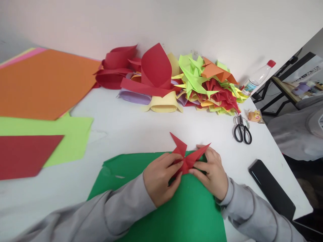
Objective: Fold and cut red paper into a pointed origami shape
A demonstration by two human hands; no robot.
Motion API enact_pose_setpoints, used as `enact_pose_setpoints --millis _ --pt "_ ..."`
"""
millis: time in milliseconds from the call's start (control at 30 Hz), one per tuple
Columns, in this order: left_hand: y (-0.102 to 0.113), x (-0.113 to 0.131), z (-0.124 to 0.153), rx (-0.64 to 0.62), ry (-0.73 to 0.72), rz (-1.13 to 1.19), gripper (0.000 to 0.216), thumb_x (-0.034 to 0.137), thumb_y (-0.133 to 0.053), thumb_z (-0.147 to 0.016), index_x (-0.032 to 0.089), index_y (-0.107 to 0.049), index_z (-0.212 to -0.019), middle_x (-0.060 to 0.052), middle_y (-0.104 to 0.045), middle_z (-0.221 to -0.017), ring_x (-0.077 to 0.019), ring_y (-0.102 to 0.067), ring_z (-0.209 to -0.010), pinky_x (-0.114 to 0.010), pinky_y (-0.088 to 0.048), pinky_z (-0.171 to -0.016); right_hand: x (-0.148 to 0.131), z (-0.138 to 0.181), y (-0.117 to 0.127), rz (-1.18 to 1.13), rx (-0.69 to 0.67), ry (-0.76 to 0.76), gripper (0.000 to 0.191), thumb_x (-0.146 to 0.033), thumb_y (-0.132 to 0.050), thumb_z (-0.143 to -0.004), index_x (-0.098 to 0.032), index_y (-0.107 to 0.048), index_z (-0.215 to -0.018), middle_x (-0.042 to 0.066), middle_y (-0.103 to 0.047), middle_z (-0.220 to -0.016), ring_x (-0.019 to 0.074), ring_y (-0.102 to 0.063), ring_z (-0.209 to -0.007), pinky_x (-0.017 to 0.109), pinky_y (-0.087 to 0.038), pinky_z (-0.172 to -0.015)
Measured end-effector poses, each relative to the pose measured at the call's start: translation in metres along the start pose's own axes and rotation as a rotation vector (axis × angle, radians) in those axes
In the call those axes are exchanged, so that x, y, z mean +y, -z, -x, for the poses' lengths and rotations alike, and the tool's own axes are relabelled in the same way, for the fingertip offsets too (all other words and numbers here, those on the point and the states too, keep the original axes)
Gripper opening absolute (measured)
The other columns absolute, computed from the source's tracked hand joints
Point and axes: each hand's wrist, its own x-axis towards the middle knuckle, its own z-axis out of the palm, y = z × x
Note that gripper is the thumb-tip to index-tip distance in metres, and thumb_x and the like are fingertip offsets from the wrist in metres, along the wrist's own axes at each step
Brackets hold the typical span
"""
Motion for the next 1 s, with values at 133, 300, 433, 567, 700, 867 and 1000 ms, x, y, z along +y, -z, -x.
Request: enact_pose_setpoints --millis 133,300,433,567,700,867,1000 --pt "0.001 0.001 -0.001 -0.017 -0.052 0.075 0.021 0.01 -0.047 -0.086 0.011 -0.067 -0.091 -0.014 -0.067 -0.099 -0.02 -0.062 -0.084 -0.033 -0.058 -0.074 0.003 -0.003 -0.001 -0.07 0.057 -0.046 0.015 -0.025 -0.061 -0.085 -0.027 -0.076 -0.088 0.008 -0.059 -0.118 0.0271 -0.048 -0.121 0.048 -0.041 -0.098" --pt "0.001 -0.002 -0.003 -0.055 -0.234 -0.07 0.024 0.009 -0.043 -0.089 0.009 -0.067 -0.094 -0.013 -0.07 -0.098 -0.0235 -0.061 -0.086 -0.038 -0.057 -0.074 0.017 -0.008 0.005 -0.103 0.02 -0.005 0.015 -0.025 -0.062 -0.084 -0.025 -0.076 -0.087 0.008 -0.05 -0.135 0.0289 -0.041 -0.127 0.051 -0.036 -0.104" --pt "-0.002 -0.006 -0.001 -0.083 -0.27 -0.178 0.026 0.008 -0.043 -0.089 0.004 -0.066 -0.102 -0.017 -0.069 -0.105 -0.0265 -0.06 -0.093 -0.041 -0.057 -0.076 0.023 -0.01 0.009 -0.083 -0.005 0.037 0.015 -0.028 -0.061 -0.086 -0.025 -0.076 -0.088 0.009 -0.044 -0.14 0.03 -0.038 -0.13 0.052 -0.035 -0.106" --pt "-0.004 -0.006 0.001 -0.108 -0.27 -0.214 0.027 0.008 -0.044 -0.089 0.004 -0.066 -0.103 -0.017 -0.069 -0.106 -0.0274 -0.06 -0.093 -0.042 -0.057 -0.075 0.02 -0.008 0.013 0.046 -0.058 0.123 0.017 -0.031 -0.059 -0.088 -0.024 -0.075 -0.09 0.011 -0.039 -0.143 0.033 -0.034 -0.132 0.054 -0.035 -0.105" --pt "-0.006 -0.006 0.002 -0.089 -0.249 -0.186 0.03 0.009 -0.041 -0.089 0.006 -0.066 -0.105 -0.018 -0.069 -0.107 -0.0268 -0.06 -0.094 -0.043 -0.058 -0.076 0.014 -0.002 0.018 0.251 -0.134 0.157 0.022 -0.037 -0.064 -0.085 -0.023 -0.071 -0.1 0.016 -0.048 -0.13 0.0363 -0.038 -0.127 0.057 -0.039 -0.1" --pt "-0.007 -0.009 0.002 -0.043 -0.237 -0.099 0.027 0.009 -0.046 -0.087 0.005 -0.066 -0.105 -0.017 -0.069 -0.106 -0.0261 -0.061 -0.094 -0.041 -0.058 -0.079 0.012 -0.001 0.024 0.263 -0.149 0.197 0.027 -0.036 -0.065 -0.085 -0.023 -0.069 -0.107 0.016 -0.053 -0.119 0.0342 -0.046 -0.117 0.053 -0.044 -0.094" --pt "-0.007 -0.011 0.002 -0.021 -0.223 -0.049 0.028 0.009 -0.048 -0.085 0.007 -0.066 -0.107 -0.016 -0.07 -0.106 -0.0249 -0.061 -0.093 -0.04 -0.059 -0.079 0.011 -0.005 0.016 0.049 -0.035 0.027 0.018 -0.035 -0.063 -0.087 -0.024 -0.073 -0.097 0.009 -0.056 -0.102 0.0248 -0.053 -0.102 0.042 -0.047 -0.086"
